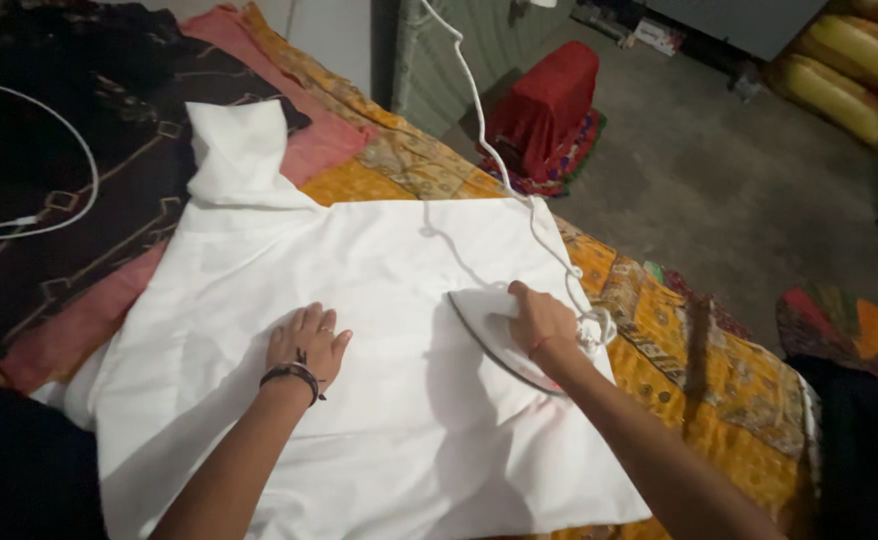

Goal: The person irons a white shirt laid out on a patterned bedspread. They use a white electric iron to smooth the front, sleeves, and collar, frequently adjusting the fabric with their hands to ensure even coverage.

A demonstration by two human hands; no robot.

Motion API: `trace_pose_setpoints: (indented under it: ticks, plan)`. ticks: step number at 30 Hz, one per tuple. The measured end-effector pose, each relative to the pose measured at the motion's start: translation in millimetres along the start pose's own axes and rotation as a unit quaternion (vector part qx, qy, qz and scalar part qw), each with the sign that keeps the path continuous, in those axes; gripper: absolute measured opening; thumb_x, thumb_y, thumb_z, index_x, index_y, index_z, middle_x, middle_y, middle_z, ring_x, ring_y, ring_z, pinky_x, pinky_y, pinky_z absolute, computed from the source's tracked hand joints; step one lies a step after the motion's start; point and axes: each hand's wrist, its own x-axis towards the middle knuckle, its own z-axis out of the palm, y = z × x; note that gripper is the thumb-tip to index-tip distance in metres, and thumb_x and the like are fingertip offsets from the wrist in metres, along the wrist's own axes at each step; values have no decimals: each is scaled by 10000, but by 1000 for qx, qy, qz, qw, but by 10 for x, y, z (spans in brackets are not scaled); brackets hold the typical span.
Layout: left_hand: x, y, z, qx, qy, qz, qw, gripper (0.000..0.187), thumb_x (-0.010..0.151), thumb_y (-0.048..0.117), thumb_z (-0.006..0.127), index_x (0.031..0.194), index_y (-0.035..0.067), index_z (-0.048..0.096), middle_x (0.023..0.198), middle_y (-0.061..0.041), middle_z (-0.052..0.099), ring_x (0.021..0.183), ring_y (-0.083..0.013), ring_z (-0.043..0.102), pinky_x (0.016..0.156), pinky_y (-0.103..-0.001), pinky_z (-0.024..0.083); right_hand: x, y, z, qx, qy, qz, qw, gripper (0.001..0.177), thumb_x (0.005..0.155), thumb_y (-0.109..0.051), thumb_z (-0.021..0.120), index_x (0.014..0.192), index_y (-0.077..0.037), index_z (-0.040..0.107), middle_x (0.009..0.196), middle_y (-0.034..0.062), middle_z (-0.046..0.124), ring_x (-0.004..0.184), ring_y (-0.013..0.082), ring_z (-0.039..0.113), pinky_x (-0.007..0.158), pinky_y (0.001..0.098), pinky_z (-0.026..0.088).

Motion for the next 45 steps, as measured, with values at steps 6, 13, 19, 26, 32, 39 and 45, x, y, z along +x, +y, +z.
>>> trace_pose_setpoints:
  ticks: [6,13,19,26,32,39,45]
  plan:
    - [172,-146,94,-11,64,15,998,538,1024,487,445,1431,144,517,1560,-53,416,1458,-242,367,1159,-475,351,50,-594,75,70,5,-129,989,564,892,-445,676,1380,-242,482,1059,153,729,1002,374,689,839,488,540]
    - [469,-231,115,-22,68,25,997,565,973,462,530,1444,152,496,1542,-69,414,1427,-264,383,1127,-471,372,585,-1224,170,59,46,-108,991,424,937,-411,655,1321,-260,559,1061,156,725,977,392,703,807,504,553]
    - [515,-86,26,4,10,-29,1000,567,988,476,523,1482,204,462,1535,-27,403,1440,-240,381,1148,-494,361,1012,-1141,243,52,39,-85,994,409,948,-411,650,1282,-205,536,995,163,738,944,388,711,770,522,547]
    - [825,74,350,5,138,15,990,627,964,482,527,1491,151,451,1568,-79,386,1457,-297,334,1176,-529,264,690,-562,100,22,27,-38,999,403,957,-443,633,1273,-211,541,987,165,738,931,384,714,761,525,539]
    - [1028,287,509,-38,182,90,978,628,968,465,520,1506,148,458,1607,-88,364,1490,-296,300,1207,-551,216,267,-91,-115,14,17,31,999,406,956,-450,615,1298,-247,538,967,160,732,882,377,723,720,510,554]
    - [1135,472,513,1,130,115,985,616,978,458,445,1541,217,381,1621,-41,324,1493,-237,250,1176,-574,185,641,-232,1,21,73,21,997,400,953,-432,638,1290,-237,546,940,169,714,858,396,707,713,531,535]
    - [1093,487,445,24,105,96,990,596,1012,477,356,1567,260,340,1648,0,281,1513,-185,234,1209,-546,158,1569,-327,93,40,106,11,994,430,950,-416,668,1294,-191,542,980,166,733,930,384,709,754,525,531]
